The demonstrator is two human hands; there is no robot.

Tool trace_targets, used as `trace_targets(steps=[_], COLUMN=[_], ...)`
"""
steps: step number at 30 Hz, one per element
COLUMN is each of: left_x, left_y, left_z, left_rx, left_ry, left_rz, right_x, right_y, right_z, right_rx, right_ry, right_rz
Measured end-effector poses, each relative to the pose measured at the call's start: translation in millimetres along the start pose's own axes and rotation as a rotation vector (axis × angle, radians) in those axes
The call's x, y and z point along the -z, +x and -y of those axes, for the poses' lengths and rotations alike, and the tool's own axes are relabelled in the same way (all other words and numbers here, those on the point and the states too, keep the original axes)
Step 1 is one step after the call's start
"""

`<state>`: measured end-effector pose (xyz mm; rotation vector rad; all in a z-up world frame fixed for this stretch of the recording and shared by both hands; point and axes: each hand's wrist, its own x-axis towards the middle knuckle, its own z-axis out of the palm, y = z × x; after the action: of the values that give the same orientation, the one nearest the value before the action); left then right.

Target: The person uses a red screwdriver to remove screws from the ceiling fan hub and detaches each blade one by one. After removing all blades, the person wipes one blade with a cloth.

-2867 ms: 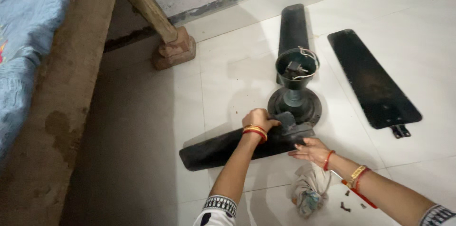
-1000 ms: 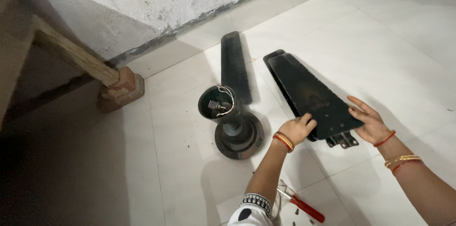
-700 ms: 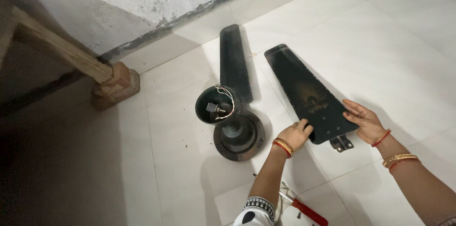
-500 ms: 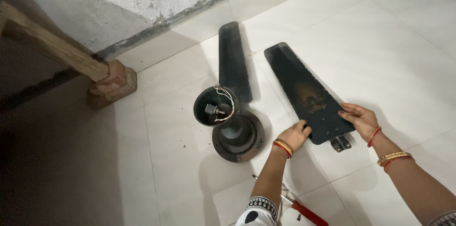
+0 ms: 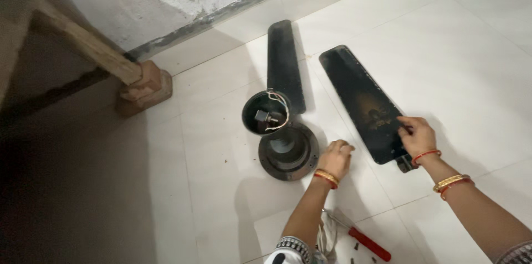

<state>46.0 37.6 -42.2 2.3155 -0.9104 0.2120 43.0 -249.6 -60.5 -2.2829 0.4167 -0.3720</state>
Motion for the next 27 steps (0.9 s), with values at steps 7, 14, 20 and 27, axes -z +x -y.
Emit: trace_targets(steps=[7, 14, 20, 27], left_x=[60, 79, 88, 120], left_y=[-71, -80, -67, -73], left_z=[14, 24, 26, 33], left_rx=[0.19, 0.576, 0.657, 0.547], left_ry=[0.028, -0.12, -0.274, -0.251], left_rz=[-0.567, -0.798, -0.782, -0.672], right_x=[-99, -193, -215, -210], right_y=[-13, -18, -18, -54], right_z=[48, 100, 118, 110], right_rx=[0.061, 0.009, -0.257, -0.377], right_ry=[0.184, 0.244, 0.542, 0.535], right_rz=[0.249, 0.471, 0.526, 0.409])
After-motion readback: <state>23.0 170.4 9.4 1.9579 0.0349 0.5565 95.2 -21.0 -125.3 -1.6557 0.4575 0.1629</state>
